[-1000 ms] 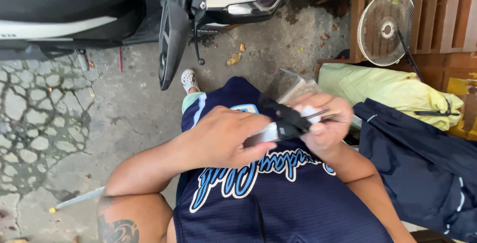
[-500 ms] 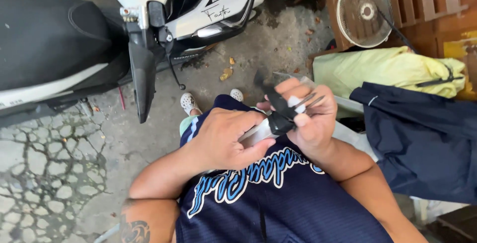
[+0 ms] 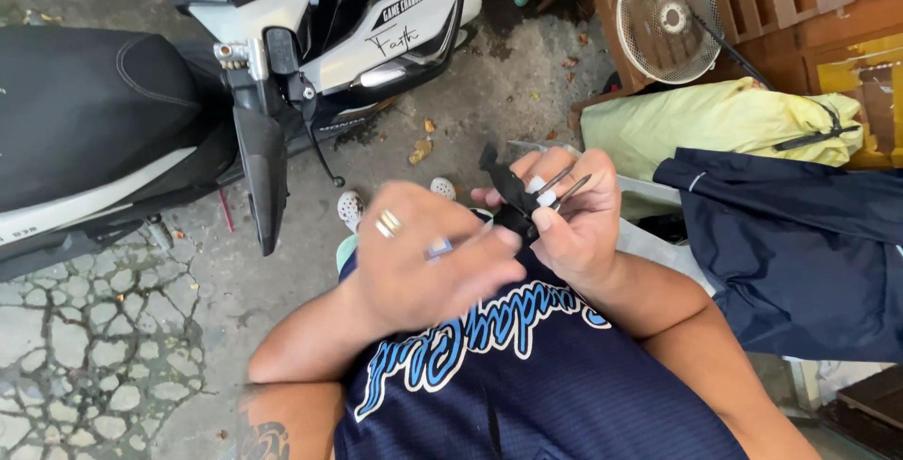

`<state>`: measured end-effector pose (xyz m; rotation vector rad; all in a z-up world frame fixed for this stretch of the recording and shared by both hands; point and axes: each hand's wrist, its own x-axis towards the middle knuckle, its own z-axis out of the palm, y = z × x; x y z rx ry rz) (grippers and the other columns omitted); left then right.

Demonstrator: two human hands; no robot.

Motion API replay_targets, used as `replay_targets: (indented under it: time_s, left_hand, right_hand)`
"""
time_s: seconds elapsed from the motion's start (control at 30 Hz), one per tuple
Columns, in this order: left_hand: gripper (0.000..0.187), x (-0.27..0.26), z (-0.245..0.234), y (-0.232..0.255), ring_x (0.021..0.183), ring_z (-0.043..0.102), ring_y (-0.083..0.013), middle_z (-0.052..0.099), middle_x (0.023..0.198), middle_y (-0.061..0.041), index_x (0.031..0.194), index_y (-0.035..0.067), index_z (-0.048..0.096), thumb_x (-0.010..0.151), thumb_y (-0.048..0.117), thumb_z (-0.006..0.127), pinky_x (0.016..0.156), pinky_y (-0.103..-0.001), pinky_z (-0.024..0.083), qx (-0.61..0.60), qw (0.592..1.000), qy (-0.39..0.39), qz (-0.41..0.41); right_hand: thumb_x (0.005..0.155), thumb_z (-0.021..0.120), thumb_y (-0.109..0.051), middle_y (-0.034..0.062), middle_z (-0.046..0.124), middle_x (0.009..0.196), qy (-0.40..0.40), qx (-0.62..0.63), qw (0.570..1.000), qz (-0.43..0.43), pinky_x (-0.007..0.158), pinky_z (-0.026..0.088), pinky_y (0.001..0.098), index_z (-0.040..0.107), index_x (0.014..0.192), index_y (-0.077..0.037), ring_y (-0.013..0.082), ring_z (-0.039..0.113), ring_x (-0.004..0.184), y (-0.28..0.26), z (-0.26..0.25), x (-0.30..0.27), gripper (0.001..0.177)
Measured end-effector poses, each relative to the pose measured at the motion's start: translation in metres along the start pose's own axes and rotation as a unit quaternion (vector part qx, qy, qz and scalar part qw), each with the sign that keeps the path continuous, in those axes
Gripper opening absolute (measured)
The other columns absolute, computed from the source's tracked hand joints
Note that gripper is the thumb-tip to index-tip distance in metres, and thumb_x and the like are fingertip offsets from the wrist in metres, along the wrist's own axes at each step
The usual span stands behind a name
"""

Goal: Assembling a small black mechanical component with white parts and a metal shaft.

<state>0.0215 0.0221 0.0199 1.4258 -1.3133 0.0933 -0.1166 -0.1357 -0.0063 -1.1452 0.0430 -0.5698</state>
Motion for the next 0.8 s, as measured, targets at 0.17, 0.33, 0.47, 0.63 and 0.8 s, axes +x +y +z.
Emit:
replay_targets:
  time_s: [0.17, 0.33, 0.47, 0.63, 0.8]
  left_hand:
    - [0.034, 0.01, -0.005, 0.008, 0.091, 0.063, -0.0189, 0.063, 0.101, -0.001, 0.124, 0.01, 0.073, 0.094, 0.023, 0.079, 0.08, -0.036, 0.048, 0.04, 0.995, -0.034, 0.083]
    - [0.034, 0.013, -0.016, 0.009, 0.091, 0.064, -0.0178, 0.065, 0.102, -0.001, 0.12, 0.005, 0.074, 0.089, 0.017, 0.074, 0.078, -0.035, 0.047, 0.093, 0.988, -0.055, 0.107]
    - [0.021, 0.015, -0.014, 0.005, 0.09, 0.061, -0.0189, 0.063, 0.102, -0.004, 0.111, 0.003, 0.072, 0.097, 0.018, 0.075, 0.076, -0.034, 0.047, 0.181, 0.968, -0.061, 0.162]
    - [0.016, 0.016, -0.013, -0.004, 0.091, 0.06, -0.0204, 0.061, 0.1, -0.006, 0.104, 0.002, 0.07, 0.1, 0.017, 0.076, 0.074, -0.033, 0.048, 0.192, 0.958, -0.074, 0.198]
    - [0.017, 0.025, -0.021, -0.005, 0.088, 0.059, -0.019, 0.06, 0.097, -0.005, 0.105, 0.002, 0.072, 0.091, 0.012, 0.072, 0.072, -0.03, 0.048, 0.214, 0.947, -0.095, 0.22]
  right_hand:
    - [0.101, 0.073, -0.011, 0.0072, 0.06, 0.106, -0.012, -0.02, 1.0, -0.018, 0.095, 0.06, 0.054, 0.048, 0.108, -0.01, 0.0264, 0.067, 0.101, 0.002, 0.001, 0.0, 0.026]
    - [0.103, 0.07, -0.008, 0.0083, 0.06, 0.109, -0.009, -0.011, 1.0, -0.013, 0.096, 0.061, 0.0545, 0.05, 0.108, -0.01, 0.0244, 0.066, 0.1, 0.003, 0.003, 0.001, 0.021]
    - [0.104, 0.067, -0.006, 0.0112, 0.062, 0.107, -0.027, 0.017, 0.999, -0.018, 0.095, 0.06, 0.0522, 0.053, 0.112, -0.008, 0.0269, 0.066, 0.103, 0.005, 0.002, 0.006, 0.016]
    - [0.104, 0.066, -0.007, 0.0167, 0.063, 0.111, -0.026, 0.0, 1.0, -0.01, 0.094, 0.059, 0.0482, 0.052, 0.113, -0.009, 0.0302, 0.069, 0.103, 0.002, 0.005, 0.011, 0.017]
    - [0.098, 0.07, -0.008, 0.019, 0.062, 0.117, -0.072, -0.089, 0.993, -0.038, 0.096, 0.056, 0.0438, 0.043, 0.118, -0.013, 0.0292, 0.066, 0.109, 0.004, 0.005, 0.015, 0.033]
